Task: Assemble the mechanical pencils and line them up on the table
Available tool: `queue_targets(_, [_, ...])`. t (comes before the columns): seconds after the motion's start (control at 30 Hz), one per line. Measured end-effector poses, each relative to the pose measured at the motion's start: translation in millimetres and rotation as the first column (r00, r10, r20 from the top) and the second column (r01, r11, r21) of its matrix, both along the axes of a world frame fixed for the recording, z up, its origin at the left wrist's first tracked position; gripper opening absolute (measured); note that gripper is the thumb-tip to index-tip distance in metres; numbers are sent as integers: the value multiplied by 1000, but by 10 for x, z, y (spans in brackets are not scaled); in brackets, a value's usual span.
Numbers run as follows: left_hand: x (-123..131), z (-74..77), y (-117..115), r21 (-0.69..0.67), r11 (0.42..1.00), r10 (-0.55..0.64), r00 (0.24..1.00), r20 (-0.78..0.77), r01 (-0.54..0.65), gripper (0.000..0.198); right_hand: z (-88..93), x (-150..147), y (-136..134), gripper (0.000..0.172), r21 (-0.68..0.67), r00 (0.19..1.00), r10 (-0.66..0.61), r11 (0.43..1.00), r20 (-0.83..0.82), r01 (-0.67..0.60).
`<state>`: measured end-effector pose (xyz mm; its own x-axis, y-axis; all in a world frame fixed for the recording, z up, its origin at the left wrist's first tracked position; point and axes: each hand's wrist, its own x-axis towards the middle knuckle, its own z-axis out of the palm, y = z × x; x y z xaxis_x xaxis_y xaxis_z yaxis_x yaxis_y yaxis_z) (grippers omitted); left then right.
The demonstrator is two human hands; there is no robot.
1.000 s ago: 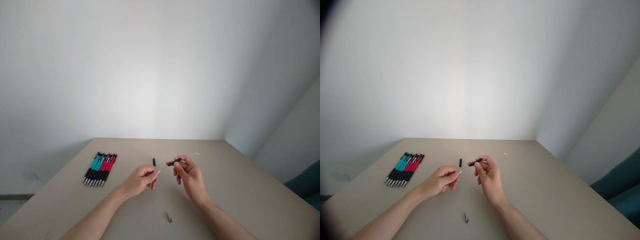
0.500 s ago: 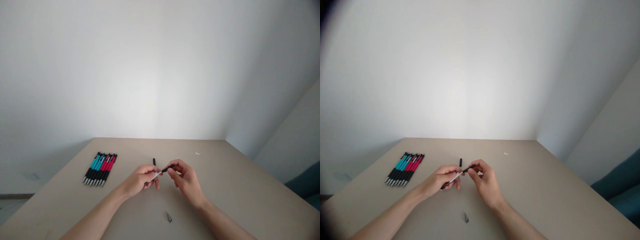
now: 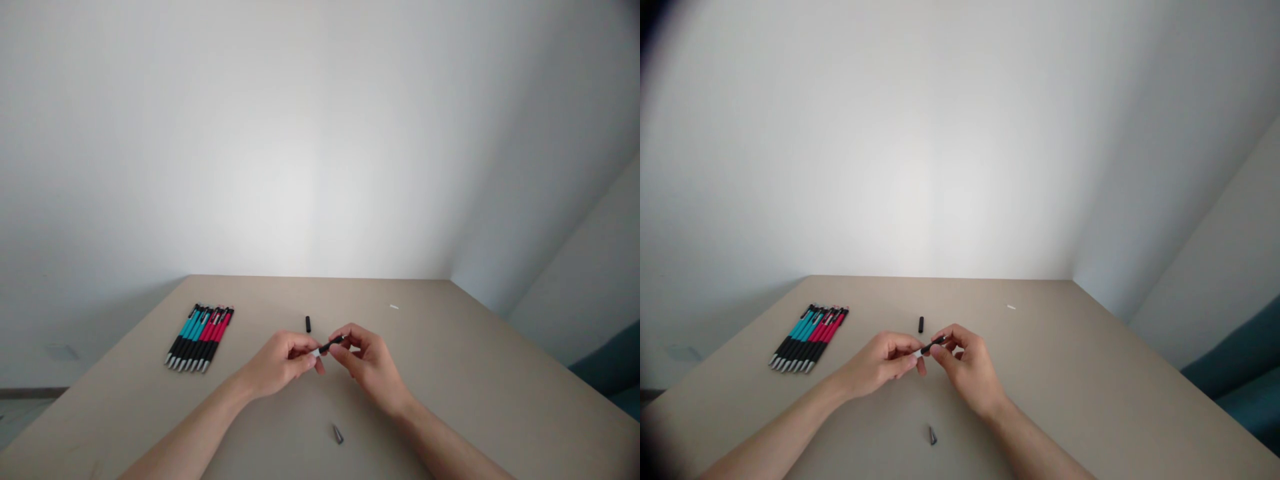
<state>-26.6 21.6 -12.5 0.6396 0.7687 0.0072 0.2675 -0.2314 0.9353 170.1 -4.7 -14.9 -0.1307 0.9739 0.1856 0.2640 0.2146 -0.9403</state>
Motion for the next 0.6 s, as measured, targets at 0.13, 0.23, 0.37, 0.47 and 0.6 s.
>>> queue_targets(0.13, [21,-5,1,-47,999,11,997,79,-8,30,1,4,-1,19,37,997,-15,999,70,13])
queue_targets(0.23, [30,-21,3,-68,998,15,994,108,-7,28,-11,12,-6,19,55,992,-23,998,127,16])
queue_targets(0.37, [31,-20,-3,-70,998,18,995,103,-11,25,-26,41,-10,15,135,990,-8,991,143,-12])
queue_targets(0.47, [33,-5,-9,-64,998,21,996,88,-15,27,-14,62,-6,13,165,983,-3,986,182,-28])
queue_targets(0.6, [37,-17,-7,1,999,46,998,52,-46,25,19,52,0,17,147,971,9,988,239,-46])
